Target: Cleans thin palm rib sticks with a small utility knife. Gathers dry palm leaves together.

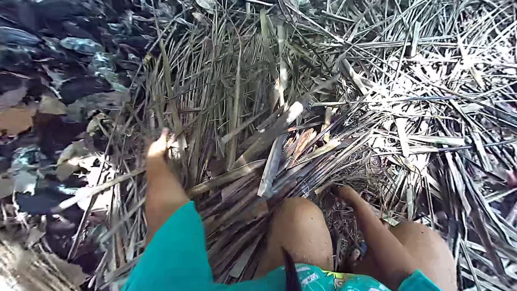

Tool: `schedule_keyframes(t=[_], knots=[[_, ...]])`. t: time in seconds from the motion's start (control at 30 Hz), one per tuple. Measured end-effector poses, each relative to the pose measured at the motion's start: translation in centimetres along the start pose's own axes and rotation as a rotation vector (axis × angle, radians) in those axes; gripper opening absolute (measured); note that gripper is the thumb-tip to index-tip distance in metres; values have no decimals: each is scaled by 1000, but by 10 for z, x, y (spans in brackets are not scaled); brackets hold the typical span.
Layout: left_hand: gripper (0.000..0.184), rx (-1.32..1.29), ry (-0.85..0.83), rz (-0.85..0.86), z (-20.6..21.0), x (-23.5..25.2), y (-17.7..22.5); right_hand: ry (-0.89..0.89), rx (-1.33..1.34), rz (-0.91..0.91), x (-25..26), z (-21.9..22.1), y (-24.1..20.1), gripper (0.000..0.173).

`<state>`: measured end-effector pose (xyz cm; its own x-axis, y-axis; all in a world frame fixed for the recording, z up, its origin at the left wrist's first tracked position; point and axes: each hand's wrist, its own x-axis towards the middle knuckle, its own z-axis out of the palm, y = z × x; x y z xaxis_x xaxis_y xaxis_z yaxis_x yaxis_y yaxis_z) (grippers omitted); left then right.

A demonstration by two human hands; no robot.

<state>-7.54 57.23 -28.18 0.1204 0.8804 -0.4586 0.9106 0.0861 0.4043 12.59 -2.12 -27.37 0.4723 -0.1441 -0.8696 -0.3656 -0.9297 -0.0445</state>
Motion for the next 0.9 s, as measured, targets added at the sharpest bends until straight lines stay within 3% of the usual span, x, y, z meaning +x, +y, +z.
schedule_keyframes(t=[0.07, 0.1, 0.23, 0.33, 0.37, 0.4, 0.47, 0.6, 0.67, 0.73, 0.9], knots=[[60, 51, -122, 30, 26, -41, 10, 19, 382, -8, 1, 36, 1, 28], [52, -65, -163, 37, 36, -71, 20, 43, 464, -12, 3, 49, -4, 27], [44, -265, -545, 44, 51, -193, 33, 51, 196, -262, 14, 58, -33, 45], [41, -189, -423, 413, 113, -184, -12, 53, 184, -284, 20, 55, -37, 46], [40, -116, -479, 365, 102, -182, 4, 58, 259, -256, 18, 51, -30, 43], [41, -20, -682, 164, 70, -182, 42, 69, 320, -208, 12, 46, -21, 40], [44, -222, -628, 56, 40, -191, 56, 121, 444, -48, 8, 42, -1, 39], [50, -500, -581, 6, 37, -191, 31, 80, 486, 53, 12, 55, 16, 46], [46, -385, -517, 34, 41, -200, 36, 28, 513, -3, 0, 63, 0, 39], [45, -224, -500, 160, 41, -213, 36, 9, 702, -49, -7, 71, -15, 28], [42, -150, -497, 271, 50, -254, 19, -159, 1000, -32, -37, 56, -19, 15]])
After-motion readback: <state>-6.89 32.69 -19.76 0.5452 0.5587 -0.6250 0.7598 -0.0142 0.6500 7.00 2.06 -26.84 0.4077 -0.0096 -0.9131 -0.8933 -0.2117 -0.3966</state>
